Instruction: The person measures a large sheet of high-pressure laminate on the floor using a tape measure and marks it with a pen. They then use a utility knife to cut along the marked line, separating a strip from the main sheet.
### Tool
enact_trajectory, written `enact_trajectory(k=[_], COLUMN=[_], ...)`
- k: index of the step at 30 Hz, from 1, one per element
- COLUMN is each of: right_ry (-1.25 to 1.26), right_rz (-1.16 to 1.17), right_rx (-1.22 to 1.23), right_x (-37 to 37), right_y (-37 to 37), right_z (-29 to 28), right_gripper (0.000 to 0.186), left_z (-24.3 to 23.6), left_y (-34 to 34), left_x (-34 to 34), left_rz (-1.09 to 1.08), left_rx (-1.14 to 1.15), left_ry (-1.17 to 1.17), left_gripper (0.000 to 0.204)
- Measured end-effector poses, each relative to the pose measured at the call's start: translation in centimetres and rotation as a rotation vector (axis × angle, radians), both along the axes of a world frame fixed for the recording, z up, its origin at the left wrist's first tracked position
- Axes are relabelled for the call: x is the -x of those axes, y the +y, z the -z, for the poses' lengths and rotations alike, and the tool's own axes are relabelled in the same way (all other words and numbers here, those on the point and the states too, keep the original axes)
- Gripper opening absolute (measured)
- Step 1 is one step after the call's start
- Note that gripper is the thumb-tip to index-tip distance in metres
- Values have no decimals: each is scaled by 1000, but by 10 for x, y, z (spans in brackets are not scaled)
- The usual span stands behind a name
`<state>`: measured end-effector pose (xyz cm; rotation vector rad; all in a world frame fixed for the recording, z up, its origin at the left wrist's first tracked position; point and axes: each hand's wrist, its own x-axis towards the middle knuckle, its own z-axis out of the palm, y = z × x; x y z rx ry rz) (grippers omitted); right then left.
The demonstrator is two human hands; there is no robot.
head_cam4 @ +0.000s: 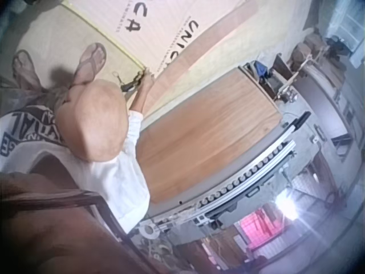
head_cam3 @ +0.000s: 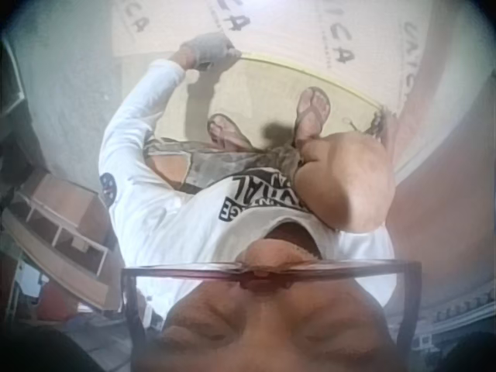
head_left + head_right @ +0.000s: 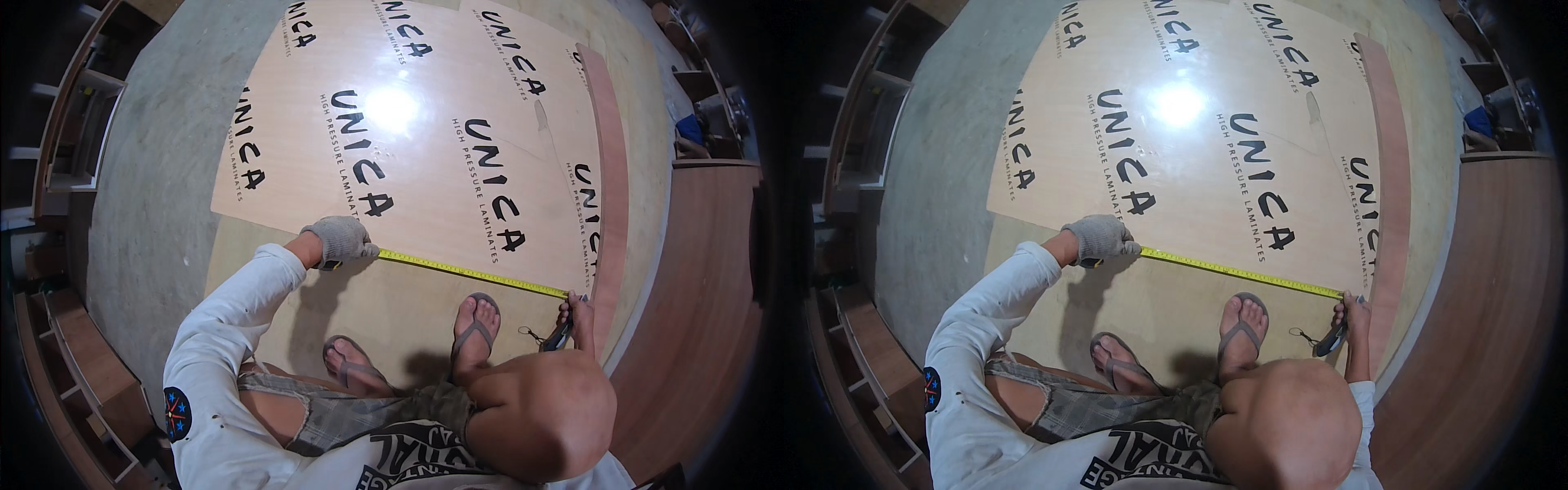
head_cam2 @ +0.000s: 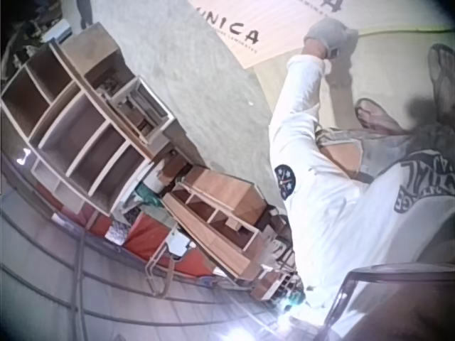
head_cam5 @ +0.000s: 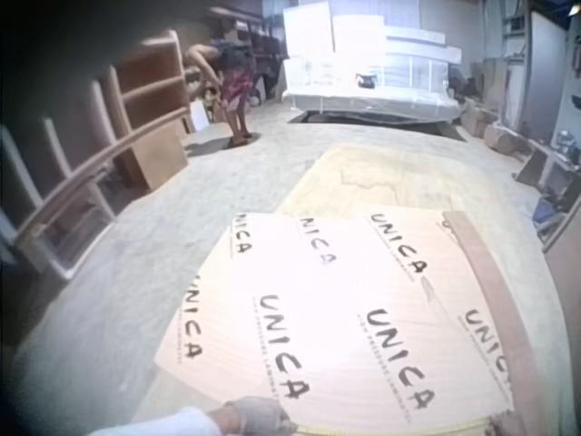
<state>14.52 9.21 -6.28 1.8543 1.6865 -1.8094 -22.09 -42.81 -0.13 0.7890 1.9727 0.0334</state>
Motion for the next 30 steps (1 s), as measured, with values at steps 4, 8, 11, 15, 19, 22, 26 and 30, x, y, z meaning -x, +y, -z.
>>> enact_trajectory(k=[4, 8, 11, 15, 19, 22, 26, 30], right_ry=[-8, -8, -26, -34, -33, -38, -21, -9], right_rz=[1, 0, -6, 4, 11, 25, -9, -10], right_rx=[8, 5, 9, -19, 7, 25, 14, 23], right_x=[1, 2, 3, 4, 5, 6, 4, 0], right_y=[1, 0, -2, -4, -5, -3, 0, 3], right_z=[0, -2, -3, -4, -6, -6, -3, 2], right_gripper=[29, 29, 29, 30, 32, 32, 32, 31], left_z=[-2, -5, -6, -2, 4, 7, 12, 20], left_y=[0, 1, 1, -3, -7, -6, -4, -4], left_x=[-1, -1, -1, 0, 5, 9, 7, 4], left_rz=[-23, -9, -7, -23, -48, 5, -27, -33], left_rx=[6, -11, 3, -15, -12, -9, 2, 20], left_ry=[1, 12, 11, 2, -38, -32, -28, 16], left_gripper=[59, 58, 57, 53, 48, 45, 43, 43])
